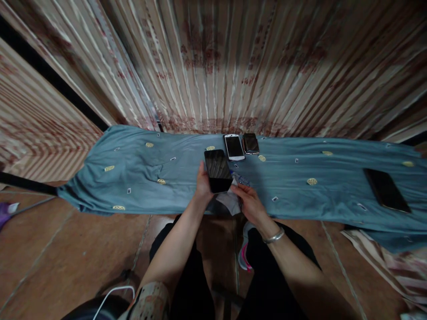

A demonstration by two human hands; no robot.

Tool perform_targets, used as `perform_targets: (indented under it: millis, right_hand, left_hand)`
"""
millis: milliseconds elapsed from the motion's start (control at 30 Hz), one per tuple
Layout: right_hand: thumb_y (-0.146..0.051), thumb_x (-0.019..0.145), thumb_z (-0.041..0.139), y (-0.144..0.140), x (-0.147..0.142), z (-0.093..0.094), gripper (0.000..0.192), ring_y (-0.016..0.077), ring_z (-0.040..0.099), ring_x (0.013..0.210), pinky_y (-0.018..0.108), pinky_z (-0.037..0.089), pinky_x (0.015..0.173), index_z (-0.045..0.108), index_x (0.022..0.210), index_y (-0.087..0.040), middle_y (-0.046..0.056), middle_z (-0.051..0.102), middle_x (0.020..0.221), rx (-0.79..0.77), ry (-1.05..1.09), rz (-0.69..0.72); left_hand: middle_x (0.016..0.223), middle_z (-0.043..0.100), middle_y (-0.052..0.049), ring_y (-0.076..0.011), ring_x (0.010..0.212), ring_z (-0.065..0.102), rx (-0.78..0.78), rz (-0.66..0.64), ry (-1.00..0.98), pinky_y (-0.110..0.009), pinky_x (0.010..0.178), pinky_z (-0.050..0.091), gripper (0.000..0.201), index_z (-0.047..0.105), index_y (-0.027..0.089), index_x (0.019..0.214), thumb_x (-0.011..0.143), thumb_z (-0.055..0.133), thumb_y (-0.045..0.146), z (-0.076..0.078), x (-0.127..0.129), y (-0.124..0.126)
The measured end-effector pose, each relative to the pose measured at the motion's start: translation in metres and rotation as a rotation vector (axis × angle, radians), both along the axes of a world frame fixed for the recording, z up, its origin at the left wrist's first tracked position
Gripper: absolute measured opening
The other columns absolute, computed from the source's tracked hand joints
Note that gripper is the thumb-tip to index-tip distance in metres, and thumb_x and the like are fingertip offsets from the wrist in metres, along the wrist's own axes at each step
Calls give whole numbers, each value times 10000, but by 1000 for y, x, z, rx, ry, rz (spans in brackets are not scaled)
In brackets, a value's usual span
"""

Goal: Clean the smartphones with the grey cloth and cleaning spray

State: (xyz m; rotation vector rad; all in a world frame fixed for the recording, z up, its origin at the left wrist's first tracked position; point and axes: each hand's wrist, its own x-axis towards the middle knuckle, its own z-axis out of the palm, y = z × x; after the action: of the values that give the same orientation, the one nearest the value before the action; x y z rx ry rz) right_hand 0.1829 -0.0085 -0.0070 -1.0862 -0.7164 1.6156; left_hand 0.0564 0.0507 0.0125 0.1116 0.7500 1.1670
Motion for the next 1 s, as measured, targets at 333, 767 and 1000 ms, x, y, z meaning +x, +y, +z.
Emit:
perform_targets:
  millis: [333, 767, 1000]
  right_hand:
    - [-387, 514, 852, 56, 48, 12, 289, 177, 667, 595, 274, 528, 567, 712, 675, -192, -1, 715, 614, 68, -43, -142]
    - [-332, 563, 823, 100, 52, -17, 232, 141, 606, 506, 244, 473, 495, 655, 611, -178, -14, 663, 521, -6, -106, -156]
    - [-421, 555, 839, 116, 50, -25, 322, 124, 567, 464, 240, 466, 469, 626, 609, -185, -20, 644, 503, 4, -145, -160]
  left_hand:
    - [1030, 709, -59, -179, 1090, 620, 96, 118, 177, -324, 947, 461, 215, 659, 183, 888, 935, 501, 322, -9, 35, 12]
    - [1220, 698, -66, -193, 1294, 534, 207, 154, 307, -294, 1080, 373, 202, 693, 161, 1010, 812, 657, 178, -33, 59, 30]
    - [1422, 570, -78, -204, 1371, 461, 213, 127, 399, -312, 1144, 301, 417, 620, 166, 1243, 828, 654, 174, -42, 57, 42]
